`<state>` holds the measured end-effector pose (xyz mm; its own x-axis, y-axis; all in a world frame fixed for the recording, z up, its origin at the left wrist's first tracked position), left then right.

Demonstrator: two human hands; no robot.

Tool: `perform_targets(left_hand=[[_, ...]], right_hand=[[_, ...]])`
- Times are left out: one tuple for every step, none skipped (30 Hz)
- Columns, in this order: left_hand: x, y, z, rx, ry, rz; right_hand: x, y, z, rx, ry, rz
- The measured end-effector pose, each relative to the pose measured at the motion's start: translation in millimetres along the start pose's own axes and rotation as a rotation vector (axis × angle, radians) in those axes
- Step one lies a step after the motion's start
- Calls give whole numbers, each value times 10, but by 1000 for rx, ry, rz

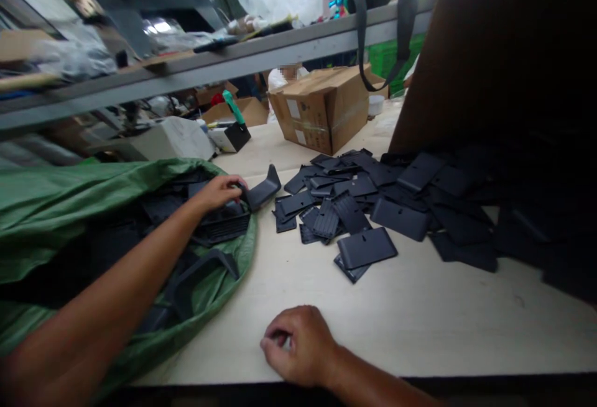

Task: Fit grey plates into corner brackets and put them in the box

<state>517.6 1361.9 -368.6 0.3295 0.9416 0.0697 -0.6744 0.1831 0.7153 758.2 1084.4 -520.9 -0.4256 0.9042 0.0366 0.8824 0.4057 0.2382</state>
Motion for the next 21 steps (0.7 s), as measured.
perform_targets(left_hand=[[-99,42,141,-32,-31,33],[-218,69,285,-72,-65,65],[-356,75,420,-114,-90,90],[-506,63,536,-167,-113,128],[-664,30,613,-269,-96,193],[-822,-34,650,-359,-49,251],[-974,-131,651,-438,16,294],[-1117,-260,620,-501,98,320],[-1248,-414,570,-549,173,329],[-1366,-587,509,-583,236,322],[-1475,-766,441,-608,292,316],[-1578,-940,368,-631,346,322],[-1679,-1100,292,-649,404,351],[-1778,-1239,218,-668,463,400],[-1873,-1353,148,-681,515,456],[-1962,-1444,82,-689,556,505],[-2040,-1510,24,-692,575,533],[-2105,-1554,-31,-685,575,540],[-2156,-1575,-82,-656,548,531],[-2193,-1575,-130,-576,493,504],[-2220,-1561,-175,-458,423,467]], right_hand=[[-1,-3,9,-10,-6,7],[-1,-8,18,-22,-15,11],[0,-15,27,-34,-24,12],[4,-21,36,-47,-30,13],[11,-27,46,-63,-31,15],[21,-32,57,-80,-29,19],[34,-35,70,-98,-25,23],[49,-37,87,-118,-23,28],[65,-38,108,-138,-25,35],[81,-37,132,-156,-30,43],[93,-37,155,-170,-35,50],[101,-39,178,-179,-42,53],[104,-43,199,-184,-48,54],[99,-49,217,-183,-54,52],[86,-55,229,-176,-57,47],[65,-57,234,-160,-55,42],[34,-47,229,-138,-45,46],[-5,-16,213,-115,-23,59],[-51,43,185,-101,17,84],[-102,139,149,-104,68,120],[-157,282,111,-129,118,178]])
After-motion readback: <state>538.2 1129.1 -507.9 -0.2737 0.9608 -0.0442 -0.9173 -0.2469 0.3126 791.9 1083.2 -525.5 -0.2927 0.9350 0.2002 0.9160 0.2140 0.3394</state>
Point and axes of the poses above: each hand's wrist, its own x-axis towards the middle knuckle, its own y-axis out of the back of the hand, z = x × y, the point moved 3 cm from there along x, towards the middle knuckle, and after that the axes turned 11 degrees about -y, right-handed, at the moved point
